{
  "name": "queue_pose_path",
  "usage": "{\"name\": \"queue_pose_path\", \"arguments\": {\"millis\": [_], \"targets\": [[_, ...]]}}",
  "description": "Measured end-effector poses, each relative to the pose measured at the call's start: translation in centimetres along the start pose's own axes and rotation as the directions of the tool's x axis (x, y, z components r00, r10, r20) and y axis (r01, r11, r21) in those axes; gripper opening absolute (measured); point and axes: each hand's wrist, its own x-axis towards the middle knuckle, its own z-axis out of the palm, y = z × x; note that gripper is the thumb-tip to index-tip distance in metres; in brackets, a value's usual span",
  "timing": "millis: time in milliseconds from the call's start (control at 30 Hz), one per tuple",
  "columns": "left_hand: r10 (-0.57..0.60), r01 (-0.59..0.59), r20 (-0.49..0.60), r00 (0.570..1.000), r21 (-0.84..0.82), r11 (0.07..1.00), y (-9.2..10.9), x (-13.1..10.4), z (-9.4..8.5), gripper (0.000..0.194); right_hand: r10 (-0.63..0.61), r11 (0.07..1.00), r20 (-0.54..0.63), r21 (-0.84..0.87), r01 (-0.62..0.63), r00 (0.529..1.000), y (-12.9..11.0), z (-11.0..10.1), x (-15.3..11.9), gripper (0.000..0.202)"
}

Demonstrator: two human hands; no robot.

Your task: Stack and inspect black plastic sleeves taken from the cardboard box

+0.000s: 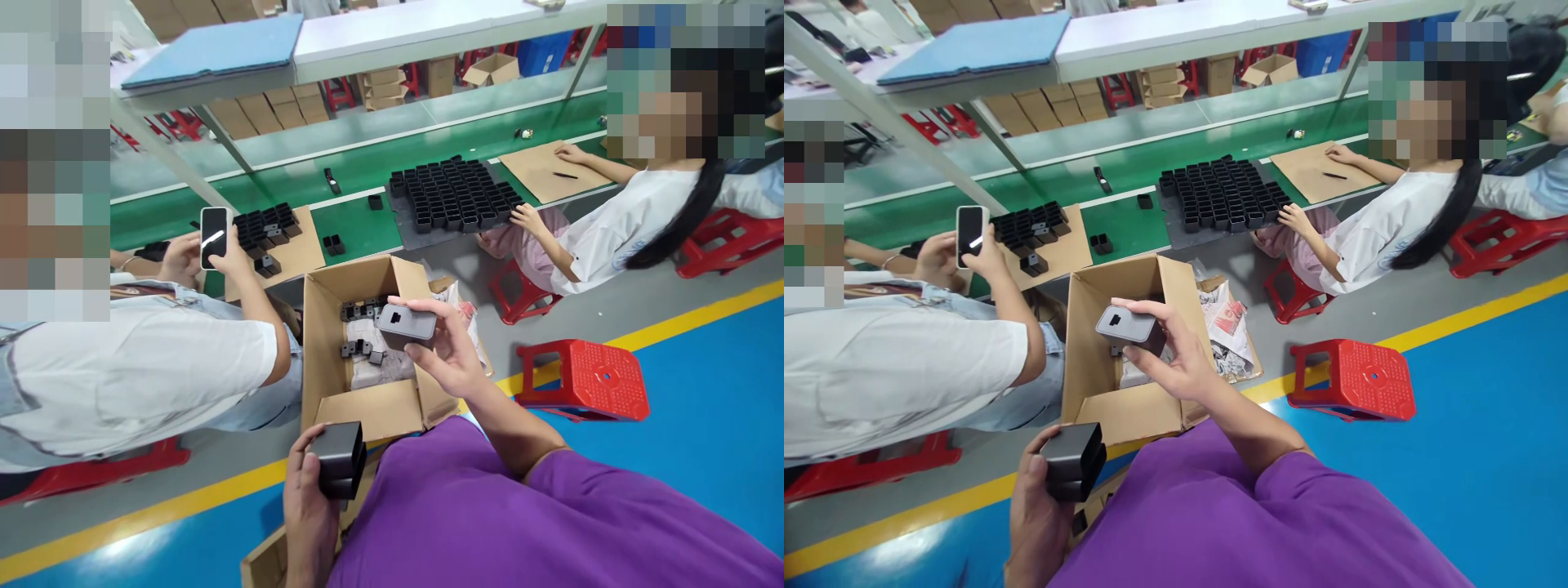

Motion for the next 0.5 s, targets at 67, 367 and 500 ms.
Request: {"name": "queue_pose_path", "arguments": {"millis": [67, 367, 500], "targets": [[-0.01, 0.01, -0.002, 1.0, 0.008, 1.0, -0.09, 0.0, -0.16, 0.076, 0.022, 1.0, 0.006, -0.021, -0.022, 1.0, 0.03, 0.07, 0.0, 0.043], [0.026, -0.026, -0.03, 0.999, -0.009, 1.0, -0.24, -0.66, 0.13, 0.068, 0.037, 0.998, 0.035, -0.05, -0.036, 0.999, 0.45, 0.12, -0.43, 0.043], [0.039, -0.04, -0.044, 0.998, -0.039, 0.998, -0.26, -0.76, 0.22, 0.067, 0.015, 0.997, 0.043, -0.076, -0.011, 0.999, 0.47, 0.23, -0.38, 0.044]]}}
